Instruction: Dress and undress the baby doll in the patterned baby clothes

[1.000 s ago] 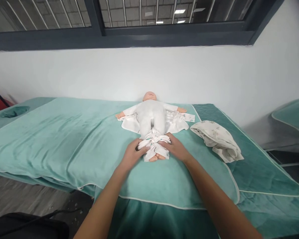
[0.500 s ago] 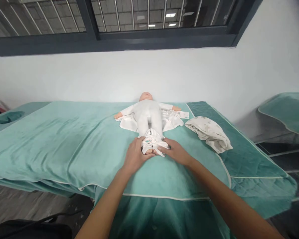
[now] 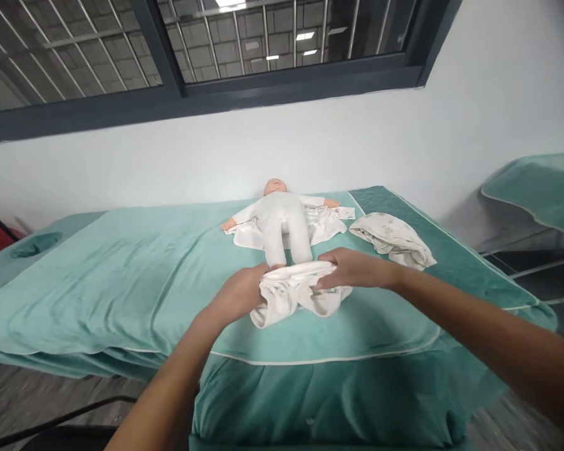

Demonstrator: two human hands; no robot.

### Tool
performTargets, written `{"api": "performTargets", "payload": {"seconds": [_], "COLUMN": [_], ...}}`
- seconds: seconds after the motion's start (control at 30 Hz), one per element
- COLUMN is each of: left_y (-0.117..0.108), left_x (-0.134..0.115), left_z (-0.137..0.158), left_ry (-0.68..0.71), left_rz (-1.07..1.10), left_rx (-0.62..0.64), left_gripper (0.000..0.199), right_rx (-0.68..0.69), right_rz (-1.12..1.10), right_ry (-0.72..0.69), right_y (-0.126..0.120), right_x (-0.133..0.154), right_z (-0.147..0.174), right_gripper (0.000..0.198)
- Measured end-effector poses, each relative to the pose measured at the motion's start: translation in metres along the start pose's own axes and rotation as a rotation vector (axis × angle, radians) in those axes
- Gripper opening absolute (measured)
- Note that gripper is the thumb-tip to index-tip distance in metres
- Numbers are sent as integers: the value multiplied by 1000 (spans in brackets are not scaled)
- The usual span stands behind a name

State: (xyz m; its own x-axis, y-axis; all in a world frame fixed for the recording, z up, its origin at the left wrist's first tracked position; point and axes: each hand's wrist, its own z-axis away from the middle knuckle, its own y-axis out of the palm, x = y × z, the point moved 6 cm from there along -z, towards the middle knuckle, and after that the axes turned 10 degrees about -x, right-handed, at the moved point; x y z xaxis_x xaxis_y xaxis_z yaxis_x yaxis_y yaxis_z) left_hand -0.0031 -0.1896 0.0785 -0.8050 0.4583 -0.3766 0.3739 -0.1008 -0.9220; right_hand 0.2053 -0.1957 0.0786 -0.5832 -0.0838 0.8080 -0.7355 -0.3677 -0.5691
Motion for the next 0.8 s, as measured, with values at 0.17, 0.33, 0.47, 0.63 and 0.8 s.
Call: {"api": "performTargets", "payload": {"seconds": [0.17,0.33,0.47,0.63,0.8], "left_y": [-56,-114,-151,-194,-214], "left_x": [-22,-52,-56,-66,-82], "left_z": [1,7,7,1,9], "left_ry": [127,97,66,42,98], "left_rz": [-252,-382,-458,-398,-83], "left_rx": [32,101,86,-171,-338], "left_gripper": [12,14,28,17,13], "right_rx": [32,18,-232,-411,-399], "right_rz": [185,393,335,254,177], "right_ry": [-136,-307,-391,-476,-604], "right_y": [-30,-51,-83,-106,-102], "right_x": [48,103,139,177,212], "right_z": [8,8,-2,-11,7], "right_gripper": [37,39,40,46,45]}}
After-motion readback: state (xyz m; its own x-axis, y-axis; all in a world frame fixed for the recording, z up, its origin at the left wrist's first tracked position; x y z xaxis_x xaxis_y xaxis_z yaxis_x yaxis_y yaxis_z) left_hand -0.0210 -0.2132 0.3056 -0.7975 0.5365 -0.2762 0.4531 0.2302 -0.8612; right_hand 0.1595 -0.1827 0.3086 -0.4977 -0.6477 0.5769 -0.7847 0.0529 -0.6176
